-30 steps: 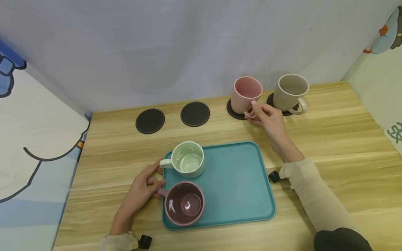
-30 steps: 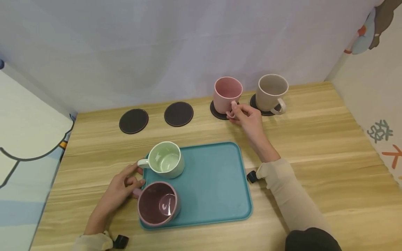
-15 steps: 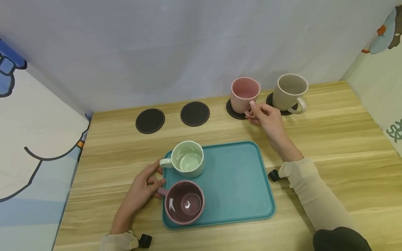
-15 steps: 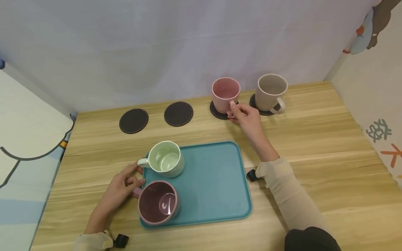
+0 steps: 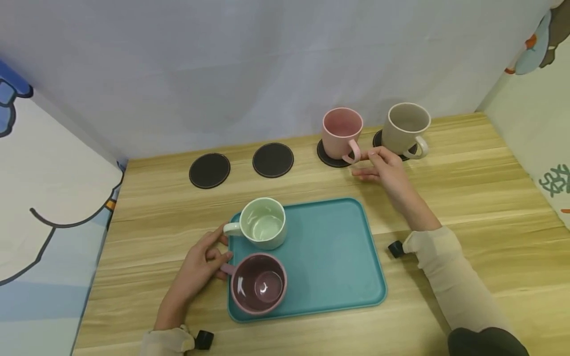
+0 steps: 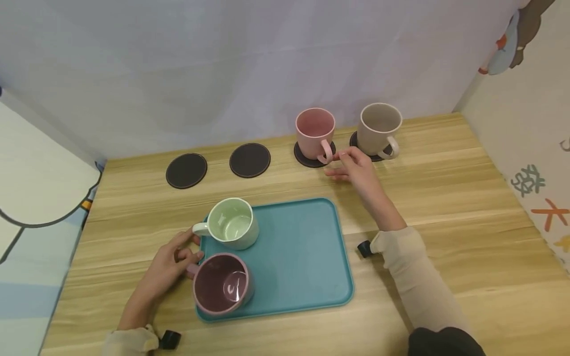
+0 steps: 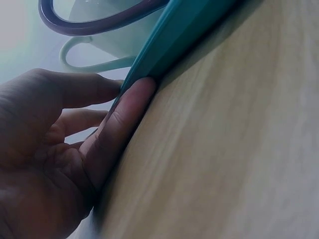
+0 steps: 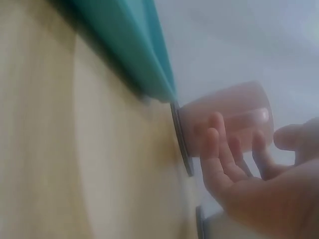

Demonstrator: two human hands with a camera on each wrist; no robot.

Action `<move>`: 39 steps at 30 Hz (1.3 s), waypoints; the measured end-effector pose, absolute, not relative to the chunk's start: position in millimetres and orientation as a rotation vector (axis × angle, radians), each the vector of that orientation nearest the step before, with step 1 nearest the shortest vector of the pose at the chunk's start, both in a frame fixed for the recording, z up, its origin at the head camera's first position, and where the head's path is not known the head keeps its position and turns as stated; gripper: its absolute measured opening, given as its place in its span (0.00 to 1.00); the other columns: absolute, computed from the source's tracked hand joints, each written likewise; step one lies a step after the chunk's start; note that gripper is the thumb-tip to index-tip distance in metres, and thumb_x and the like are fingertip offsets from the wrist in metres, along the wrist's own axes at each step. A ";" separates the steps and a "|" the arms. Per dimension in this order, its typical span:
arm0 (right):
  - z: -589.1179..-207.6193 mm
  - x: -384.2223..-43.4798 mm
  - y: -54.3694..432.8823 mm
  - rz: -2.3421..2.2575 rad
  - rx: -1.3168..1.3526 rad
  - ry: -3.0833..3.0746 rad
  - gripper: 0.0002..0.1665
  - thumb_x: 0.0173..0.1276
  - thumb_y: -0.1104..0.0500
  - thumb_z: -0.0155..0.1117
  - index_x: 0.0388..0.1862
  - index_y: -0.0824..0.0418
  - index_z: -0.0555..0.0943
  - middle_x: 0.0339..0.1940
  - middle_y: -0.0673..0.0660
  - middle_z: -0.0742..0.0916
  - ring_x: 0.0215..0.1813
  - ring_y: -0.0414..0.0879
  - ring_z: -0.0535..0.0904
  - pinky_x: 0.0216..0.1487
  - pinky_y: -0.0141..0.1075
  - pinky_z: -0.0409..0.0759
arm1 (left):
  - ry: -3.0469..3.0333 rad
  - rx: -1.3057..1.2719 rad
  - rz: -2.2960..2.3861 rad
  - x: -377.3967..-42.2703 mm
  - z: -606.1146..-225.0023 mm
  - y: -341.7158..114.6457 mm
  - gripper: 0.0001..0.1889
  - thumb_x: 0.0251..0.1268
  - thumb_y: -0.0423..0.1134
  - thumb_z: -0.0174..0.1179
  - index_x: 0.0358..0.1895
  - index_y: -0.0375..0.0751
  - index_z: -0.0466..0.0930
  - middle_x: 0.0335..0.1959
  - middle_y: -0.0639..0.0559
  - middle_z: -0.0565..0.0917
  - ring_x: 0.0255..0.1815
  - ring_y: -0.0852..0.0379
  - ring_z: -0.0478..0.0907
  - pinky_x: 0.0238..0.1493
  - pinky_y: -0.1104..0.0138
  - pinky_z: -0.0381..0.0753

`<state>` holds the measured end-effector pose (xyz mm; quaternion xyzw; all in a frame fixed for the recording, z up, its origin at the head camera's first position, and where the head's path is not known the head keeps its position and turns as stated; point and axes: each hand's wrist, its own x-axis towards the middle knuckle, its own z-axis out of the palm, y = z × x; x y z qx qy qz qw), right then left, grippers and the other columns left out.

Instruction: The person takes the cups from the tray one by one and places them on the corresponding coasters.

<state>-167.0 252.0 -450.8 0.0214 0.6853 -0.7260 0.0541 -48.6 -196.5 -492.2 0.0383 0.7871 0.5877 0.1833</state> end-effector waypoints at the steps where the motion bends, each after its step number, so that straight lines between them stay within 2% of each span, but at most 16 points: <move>1: -450.2 -166.3 253.5 -2.207 0.085 2.071 0.16 0.86 0.51 0.48 0.48 0.63 0.73 0.50 0.49 0.83 0.40 0.39 0.91 0.46 0.28 0.92 | 2.219 0.110 1.657 -48.7 -492.4 -196.7 0.39 0.73 0.25 0.60 0.83 0.40 0.56 0.60 0.34 0.71 0.27 0.66 0.80 0.27 0.59 0.93; 8: -452.0 -160.4 262.1 -2.183 0.159 2.051 0.15 0.84 0.57 0.51 0.35 0.63 0.75 0.37 0.52 0.82 0.36 0.39 0.89 0.41 0.28 0.91 | 2.205 0.112 1.662 -49.2 -492.5 -195.7 0.39 0.74 0.27 0.60 0.84 0.39 0.54 0.60 0.35 0.71 0.28 0.66 0.81 0.28 0.60 0.93; 18: -463.5 -145.3 269.7 -2.020 0.140 2.084 0.13 0.83 0.59 0.50 0.38 0.66 0.75 0.28 0.50 0.86 0.34 0.40 0.85 0.39 0.28 0.89 | 2.202 0.099 1.655 -51.8 -492.3 -194.6 0.39 0.73 0.27 0.60 0.83 0.39 0.55 0.60 0.36 0.70 0.28 0.66 0.81 0.28 0.61 0.93; 23: -465.1 -135.4 271.3 -1.909 0.118 2.146 0.14 0.82 0.59 0.49 0.39 0.68 0.74 0.26 0.49 0.82 0.29 0.41 0.81 0.30 0.28 0.84 | 2.211 0.105 1.651 -54.2 -490.3 -194.6 0.39 0.73 0.27 0.60 0.83 0.39 0.54 0.60 0.36 0.70 0.28 0.66 0.81 0.27 0.60 0.93; 28: -466.8 -128.1 271.6 -1.713 0.066 2.207 0.17 0.84 0.57 0.51 0.41 0.71 0.74 0.24 0.52 0.79 0.24 0.41 0.77 0.23 0.29 0.79 | 2.204 0.125 1.660 -56.8 -488.2 -194.3 0.39 0.73 0.27 0.61 0.83 0.38 0.54 0.60 0.34 0.69 0.28 0.66 0.81 0.27 0.61 0.93; 39: -471.7 -122.2 266.0 -1.535 -0.125 2.234 0.17 0.81 0.59 0.58 0.57 0.72 0.76 0.30 0.57 0.81 0.27 0.42 0.80 0.28 0.33 0.86 | 2.218 0.096 1.663 -47.6 -484.8 -195.3 0.38 0.74 0.26 0.59 0.83 0.34 0.54 0.60 0.30 0.71 0.27 0.65 0.81 0.27 0.62 0.93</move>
